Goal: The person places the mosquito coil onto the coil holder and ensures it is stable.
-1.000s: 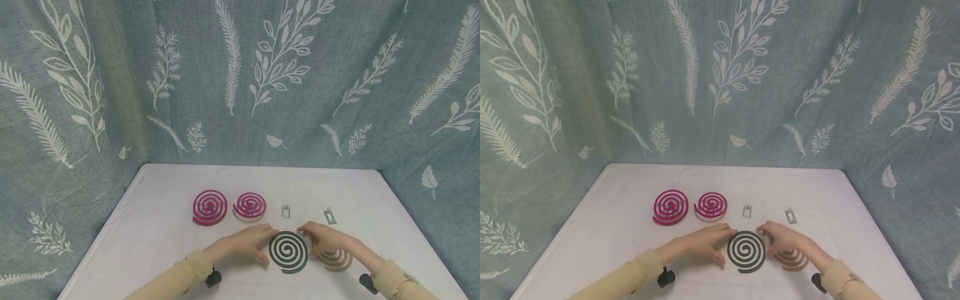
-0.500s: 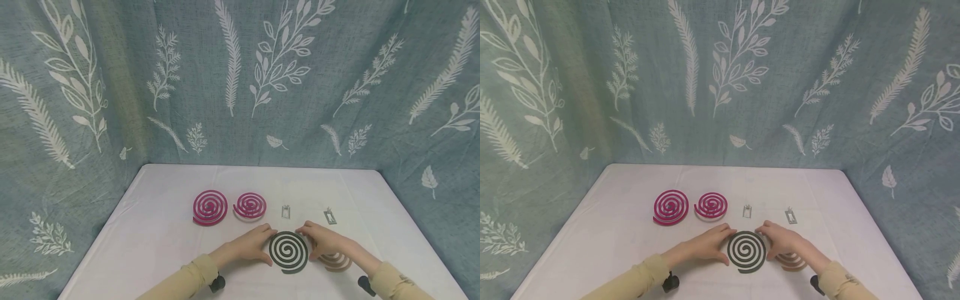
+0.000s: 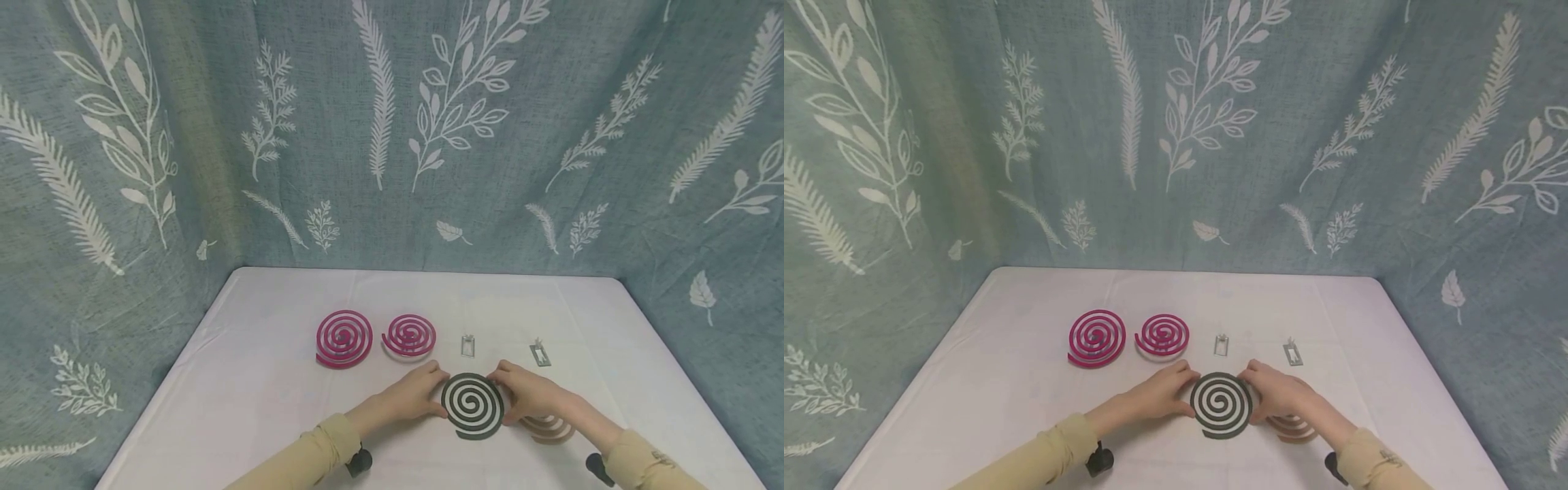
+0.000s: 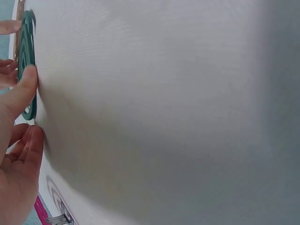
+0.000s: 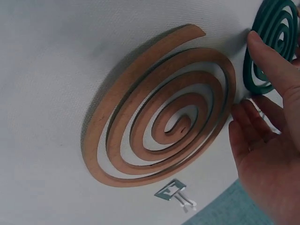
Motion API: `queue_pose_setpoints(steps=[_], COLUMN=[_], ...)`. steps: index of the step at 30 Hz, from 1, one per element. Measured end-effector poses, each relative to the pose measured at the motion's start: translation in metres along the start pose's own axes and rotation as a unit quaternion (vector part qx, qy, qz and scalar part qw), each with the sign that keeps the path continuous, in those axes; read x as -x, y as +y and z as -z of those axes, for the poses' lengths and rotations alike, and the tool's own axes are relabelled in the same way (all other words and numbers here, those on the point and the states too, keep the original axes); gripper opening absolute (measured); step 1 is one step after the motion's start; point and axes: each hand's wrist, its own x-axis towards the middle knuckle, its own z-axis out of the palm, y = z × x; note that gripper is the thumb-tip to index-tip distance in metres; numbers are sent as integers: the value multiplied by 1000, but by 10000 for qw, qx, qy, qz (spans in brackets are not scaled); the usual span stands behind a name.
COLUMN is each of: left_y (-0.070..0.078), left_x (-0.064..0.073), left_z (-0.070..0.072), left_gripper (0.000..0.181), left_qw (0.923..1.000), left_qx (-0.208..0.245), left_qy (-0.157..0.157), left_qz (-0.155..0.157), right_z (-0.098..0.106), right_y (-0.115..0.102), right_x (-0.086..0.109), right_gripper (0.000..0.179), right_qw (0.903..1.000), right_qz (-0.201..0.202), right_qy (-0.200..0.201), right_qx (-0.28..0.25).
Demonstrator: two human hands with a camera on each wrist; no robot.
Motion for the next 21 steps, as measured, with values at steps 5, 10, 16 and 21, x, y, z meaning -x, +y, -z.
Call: queue_pose_setpoints(steps=[5, 10, 16, 21], left_y=[-3, -3, -4, -5], left_x=[0, 0, -2, -3], left_z=[-1, -1, -3, -4], left_gripper=[58, 61, 61, 61], left_qw=[9998, 9996, 9990, 9988], left_qx=[177, 270, 380, 379], left_qy=[-17, -22, 99, 176], left_qz=[43, 108, 205, 239], right_z=[-2, -3, -4, -7], right_y=[1, 3, 5, 10], right_x=[1, 4, 4, 3], right_gripper=[71, 72, 70, 72], right_qw=[9998, 9998, 9997, 9994], right_qz=[-22, 48, 152, 138], right_qy=[120, 125, 198, 305], right_qx=[173, 157, 30, 103])
